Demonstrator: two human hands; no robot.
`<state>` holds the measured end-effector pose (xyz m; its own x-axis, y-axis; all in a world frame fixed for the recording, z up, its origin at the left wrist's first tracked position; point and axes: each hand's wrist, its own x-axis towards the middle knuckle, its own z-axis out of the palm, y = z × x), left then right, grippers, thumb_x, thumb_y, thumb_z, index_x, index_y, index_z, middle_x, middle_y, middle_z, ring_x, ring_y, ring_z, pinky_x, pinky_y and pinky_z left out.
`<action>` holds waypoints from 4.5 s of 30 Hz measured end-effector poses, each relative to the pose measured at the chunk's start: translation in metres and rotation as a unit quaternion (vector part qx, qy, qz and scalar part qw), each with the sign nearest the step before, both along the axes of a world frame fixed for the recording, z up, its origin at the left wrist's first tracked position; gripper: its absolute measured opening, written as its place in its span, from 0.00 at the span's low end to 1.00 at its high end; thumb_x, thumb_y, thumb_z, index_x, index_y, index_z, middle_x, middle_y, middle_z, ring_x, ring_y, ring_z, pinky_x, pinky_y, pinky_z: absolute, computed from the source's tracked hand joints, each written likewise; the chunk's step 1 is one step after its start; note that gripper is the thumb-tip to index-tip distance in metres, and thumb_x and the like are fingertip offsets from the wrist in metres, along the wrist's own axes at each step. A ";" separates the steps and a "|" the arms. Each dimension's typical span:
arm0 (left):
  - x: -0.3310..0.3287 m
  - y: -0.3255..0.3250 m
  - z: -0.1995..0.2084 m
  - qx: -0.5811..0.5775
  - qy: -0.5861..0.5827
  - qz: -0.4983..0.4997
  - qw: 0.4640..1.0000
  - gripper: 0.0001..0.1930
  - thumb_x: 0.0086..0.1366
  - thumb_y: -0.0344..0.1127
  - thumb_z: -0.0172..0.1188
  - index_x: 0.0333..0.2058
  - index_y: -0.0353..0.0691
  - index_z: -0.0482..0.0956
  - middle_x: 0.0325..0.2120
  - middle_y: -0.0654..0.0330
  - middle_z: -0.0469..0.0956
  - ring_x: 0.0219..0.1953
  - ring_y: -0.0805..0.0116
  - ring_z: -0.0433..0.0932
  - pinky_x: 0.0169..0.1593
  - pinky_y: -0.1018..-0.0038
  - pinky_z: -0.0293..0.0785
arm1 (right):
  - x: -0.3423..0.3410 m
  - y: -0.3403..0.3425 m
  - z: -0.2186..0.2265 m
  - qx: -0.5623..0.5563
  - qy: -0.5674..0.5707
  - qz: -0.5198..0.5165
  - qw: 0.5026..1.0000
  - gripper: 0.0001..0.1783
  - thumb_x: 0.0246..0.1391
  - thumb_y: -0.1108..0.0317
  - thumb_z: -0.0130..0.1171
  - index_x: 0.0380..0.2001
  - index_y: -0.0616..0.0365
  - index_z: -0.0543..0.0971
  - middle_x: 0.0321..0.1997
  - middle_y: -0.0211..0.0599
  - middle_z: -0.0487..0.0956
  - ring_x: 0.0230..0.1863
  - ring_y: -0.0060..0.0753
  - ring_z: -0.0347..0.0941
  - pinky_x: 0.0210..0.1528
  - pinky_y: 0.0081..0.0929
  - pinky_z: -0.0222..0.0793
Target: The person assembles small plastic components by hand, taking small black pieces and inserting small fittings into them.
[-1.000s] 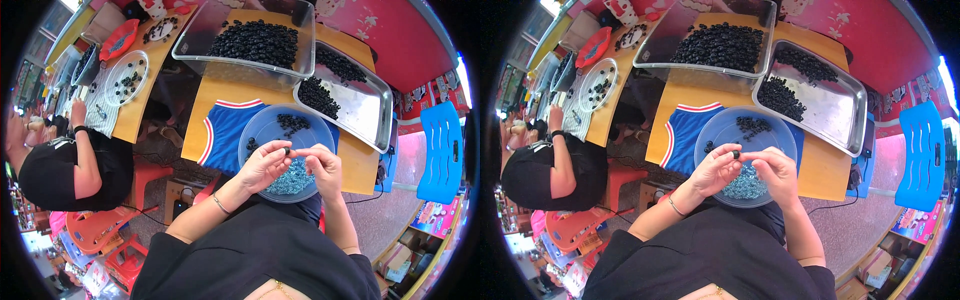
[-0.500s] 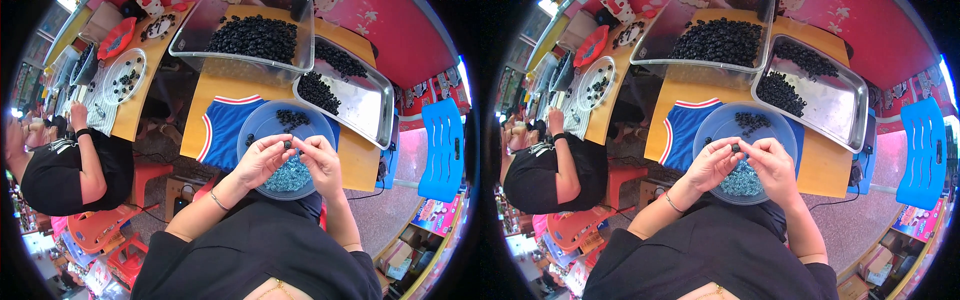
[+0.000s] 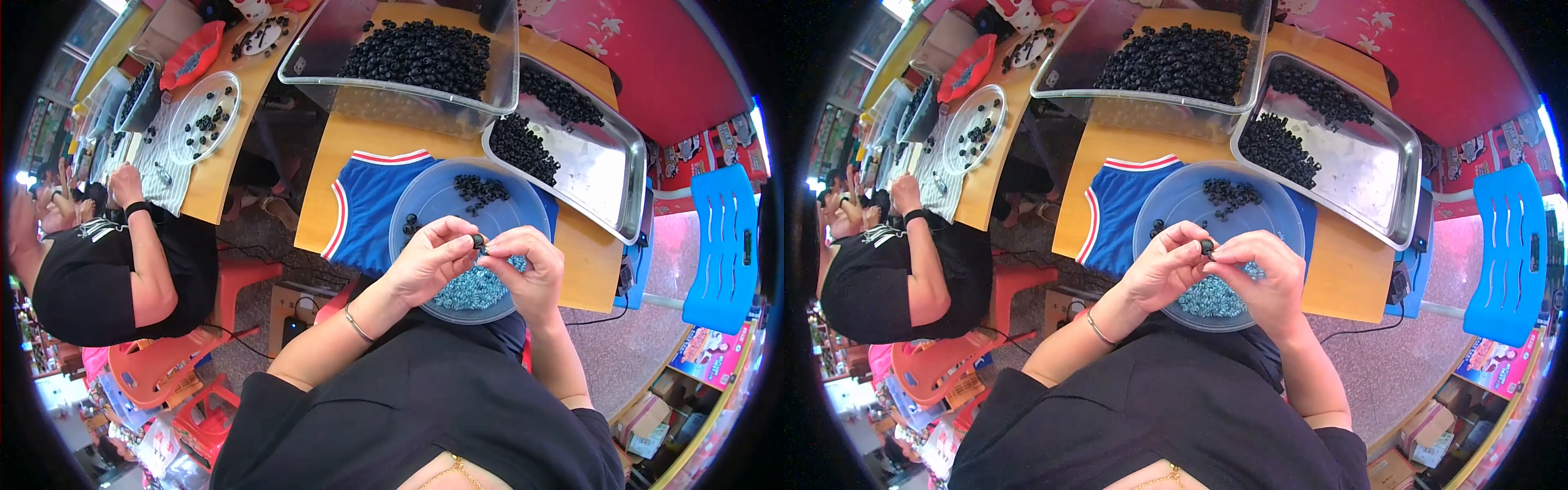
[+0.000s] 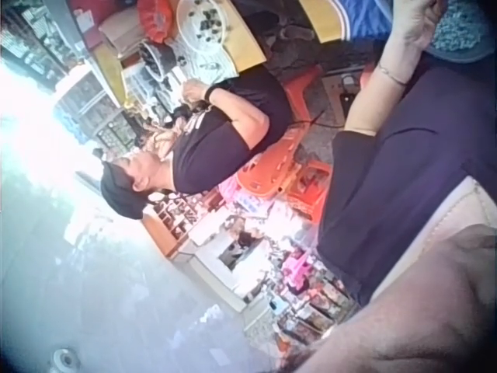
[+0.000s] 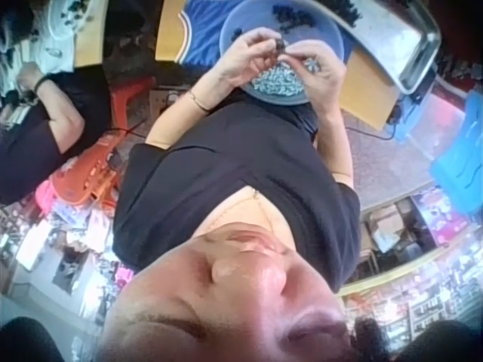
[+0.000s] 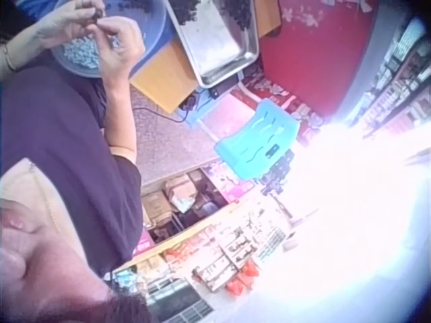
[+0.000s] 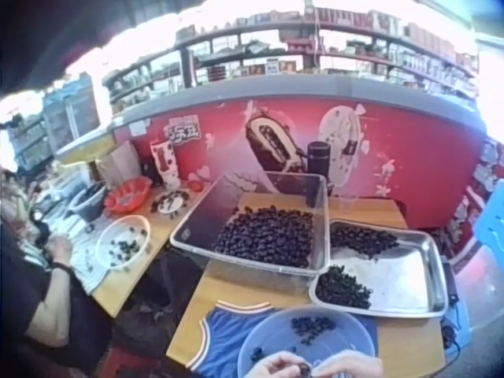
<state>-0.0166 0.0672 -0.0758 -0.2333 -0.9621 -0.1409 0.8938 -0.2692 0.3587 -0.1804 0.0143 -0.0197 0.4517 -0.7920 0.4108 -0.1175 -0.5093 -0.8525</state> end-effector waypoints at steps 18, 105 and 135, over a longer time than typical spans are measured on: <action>0.011 -0.005 0.004 0.003 -0.062 -0.052 0.997 0.09 0.62 0.28 0.64 0.40 0.40 0.76 0.35 0.64 0.78 0.38 0.77 0.78 0.44 0.78 0.77 | -0.002 0.000 0.003 0.045 0.081 -0.007 0.996 0.14 0.36 0.75 0.73 0.31 0.58 0.81 0.29 0.33 0.79 0.29 0.28 0.76 0.30 0.23 0.72; 0.013 -0.031 0.011 -0.408 -0.729 0.107 0.540 0.09 0.50 0.27 0.66 0.31 0.37 0.78 0.29 0.58 0.78 0.34 0.58 0.79 0.36 0.67 0.76 | -0.017 -0.026 -0.033 0.304 0.095 0.041 0.947 0.06 0.49 0.75 0.65 0.28 0.63 0.76 0.26 0.30 0.79 0.29 0.17 0.76 0.33 0.18 0.73; 0.008 -0.022 0.015 -0.409 -0.707 0.026 0.576 0.06 0.62 0.28 0.57 0.35 0.36 0.70 0.24 0.52 0.74 0.27 0.52 0.76 0.31 0.64 0.72 | -0.024 -0.022 -0.011 0.026 0.086 0.105 0.990 0.10 0.34 0.82 0.64 0.21 0.59 0.74 0.25 0.35 0.77 0.29 0.35 0.77 0.31 0.27 0.73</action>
